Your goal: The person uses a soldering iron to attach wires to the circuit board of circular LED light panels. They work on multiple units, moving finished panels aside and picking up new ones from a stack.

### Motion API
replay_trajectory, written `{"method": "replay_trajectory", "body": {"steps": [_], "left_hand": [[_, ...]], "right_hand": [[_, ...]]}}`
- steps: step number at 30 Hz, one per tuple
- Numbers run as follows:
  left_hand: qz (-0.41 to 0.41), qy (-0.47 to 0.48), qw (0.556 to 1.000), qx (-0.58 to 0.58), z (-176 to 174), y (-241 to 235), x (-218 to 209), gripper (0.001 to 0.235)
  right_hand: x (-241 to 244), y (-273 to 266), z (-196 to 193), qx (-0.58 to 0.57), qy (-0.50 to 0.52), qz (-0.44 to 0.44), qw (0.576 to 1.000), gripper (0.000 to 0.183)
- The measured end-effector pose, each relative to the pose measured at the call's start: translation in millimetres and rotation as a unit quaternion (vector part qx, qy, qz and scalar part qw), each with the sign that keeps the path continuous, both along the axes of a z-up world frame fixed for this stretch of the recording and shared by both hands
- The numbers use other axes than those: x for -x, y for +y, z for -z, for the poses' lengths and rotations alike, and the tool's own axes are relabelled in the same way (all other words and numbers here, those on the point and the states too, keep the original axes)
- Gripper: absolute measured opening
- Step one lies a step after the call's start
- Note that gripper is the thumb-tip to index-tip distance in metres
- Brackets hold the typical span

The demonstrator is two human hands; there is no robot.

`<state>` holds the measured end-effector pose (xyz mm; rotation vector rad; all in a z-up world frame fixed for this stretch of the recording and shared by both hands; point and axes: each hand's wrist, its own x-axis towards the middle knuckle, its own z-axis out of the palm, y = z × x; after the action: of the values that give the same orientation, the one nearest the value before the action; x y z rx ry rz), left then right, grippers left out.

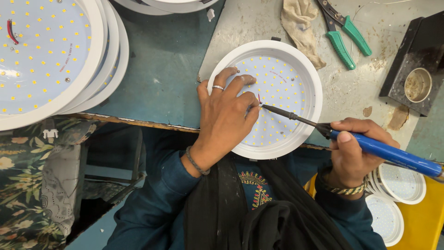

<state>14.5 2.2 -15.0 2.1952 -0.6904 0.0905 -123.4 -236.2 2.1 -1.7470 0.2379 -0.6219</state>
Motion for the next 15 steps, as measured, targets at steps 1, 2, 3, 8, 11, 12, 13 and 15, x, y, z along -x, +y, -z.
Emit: {"method": "replay_trajectory", "body": {"steps": [1, 2, 3, 8, 11, 12, 13, 15], "left_hand": [[0.000, -0.001, 1.000, 0.000, 0.2, 0.1, 0.1, 0.005], [0.001, 0.000, 1.000, 0.001, 0.3, 0.4, 0.3, 0.005], [0.002, 0.000, 1.000, 0.001, 0.4, 0.7, 0.5, 0.005], [0.002, -0.001, 1.000, -0.001, 0.2, 0.4, 0.6, 0.005], [0.000, -0.001, 1.000, -0.001, 0.6, 0.4, 0.9, 0.005], [0.001, -0.002, 1.000, 0.000, 0.9, 0.6, 1.0, 0.005], [0.001, -0.003, 1.000, 0.001, 1.1, 0.7, 1.2, 0.005], [0.000, -0.007, 1.000, -0.003, 1.5, 0.5, 1.4, 0.005]], "right_hand": [[-1.7, 0.2, -3.4, 0.010, 0.008, -0.005, 1.000, 0.025], [-2.8, 0.6, -6.1, 0.023, 0.014, -0.010, 1.000, 0.025], [-3.8, 0.6, -8.4, 0.036, 0.020, -0.015, 0.999, 0.026], [-6.5, 0.3, -13.6, 0.064, 0.012, -0.037, 0.997, 0.027], [-7.6, 1.0, -13.9, 0.058, -0.025, -0.012, 0.998, 0.028], [-7.8, 1.0, -13.7, 0.057, -0.032, 0.001, 0.998, 0.027], [-7.1, 1.1, -14.0, 0.056, -0.027, 0.018, 0.998, 0.027], [-5.6, 0.4, -14.0, 0.047, -0.019, 0.020, 0.999, 0.027]]}}
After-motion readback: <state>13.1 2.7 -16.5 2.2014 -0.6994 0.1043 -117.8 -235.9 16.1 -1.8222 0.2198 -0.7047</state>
